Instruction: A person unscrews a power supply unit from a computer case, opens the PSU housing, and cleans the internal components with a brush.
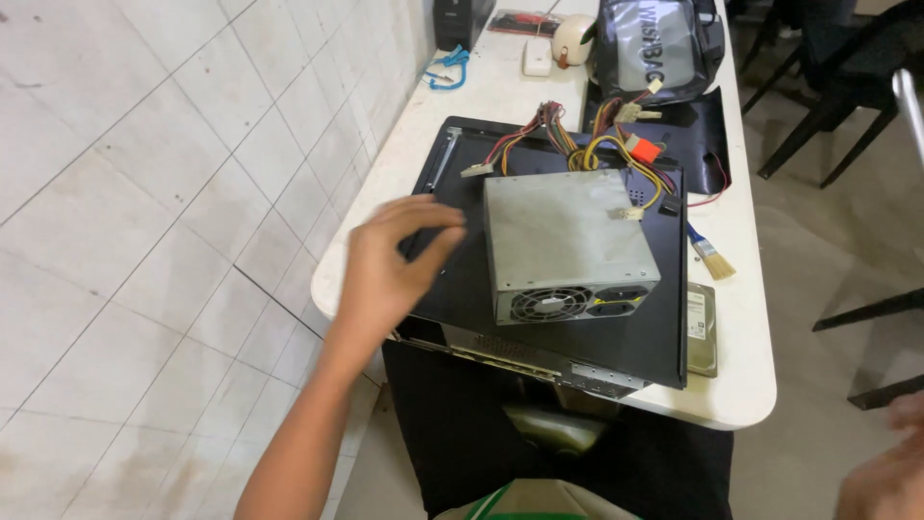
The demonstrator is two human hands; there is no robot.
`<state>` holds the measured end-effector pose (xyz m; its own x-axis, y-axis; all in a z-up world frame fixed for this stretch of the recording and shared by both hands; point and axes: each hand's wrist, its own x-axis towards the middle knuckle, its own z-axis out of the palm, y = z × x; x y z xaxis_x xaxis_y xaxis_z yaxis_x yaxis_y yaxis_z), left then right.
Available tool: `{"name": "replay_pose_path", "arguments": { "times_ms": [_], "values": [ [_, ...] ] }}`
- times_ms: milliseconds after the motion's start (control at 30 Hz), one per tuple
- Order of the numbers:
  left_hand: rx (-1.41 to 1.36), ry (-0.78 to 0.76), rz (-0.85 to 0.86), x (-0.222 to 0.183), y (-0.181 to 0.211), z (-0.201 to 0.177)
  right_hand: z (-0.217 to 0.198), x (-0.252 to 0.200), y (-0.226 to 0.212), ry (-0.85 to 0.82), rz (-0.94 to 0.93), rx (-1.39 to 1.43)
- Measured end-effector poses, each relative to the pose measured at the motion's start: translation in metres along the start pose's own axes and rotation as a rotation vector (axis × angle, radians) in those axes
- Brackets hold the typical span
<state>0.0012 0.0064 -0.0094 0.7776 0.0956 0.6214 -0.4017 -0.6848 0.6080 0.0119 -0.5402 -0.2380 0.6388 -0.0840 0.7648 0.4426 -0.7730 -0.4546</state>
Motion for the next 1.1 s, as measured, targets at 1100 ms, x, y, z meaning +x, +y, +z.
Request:
{"name": "replay_pose_path", "arguments": {
  "times_ms": [1100],
  "values": [
    [0.869,-0.891,0.113,0.136,-0.02,0.068,0.01,0.038,-0.152,0.291,0.572,0.667]
  ]
}}
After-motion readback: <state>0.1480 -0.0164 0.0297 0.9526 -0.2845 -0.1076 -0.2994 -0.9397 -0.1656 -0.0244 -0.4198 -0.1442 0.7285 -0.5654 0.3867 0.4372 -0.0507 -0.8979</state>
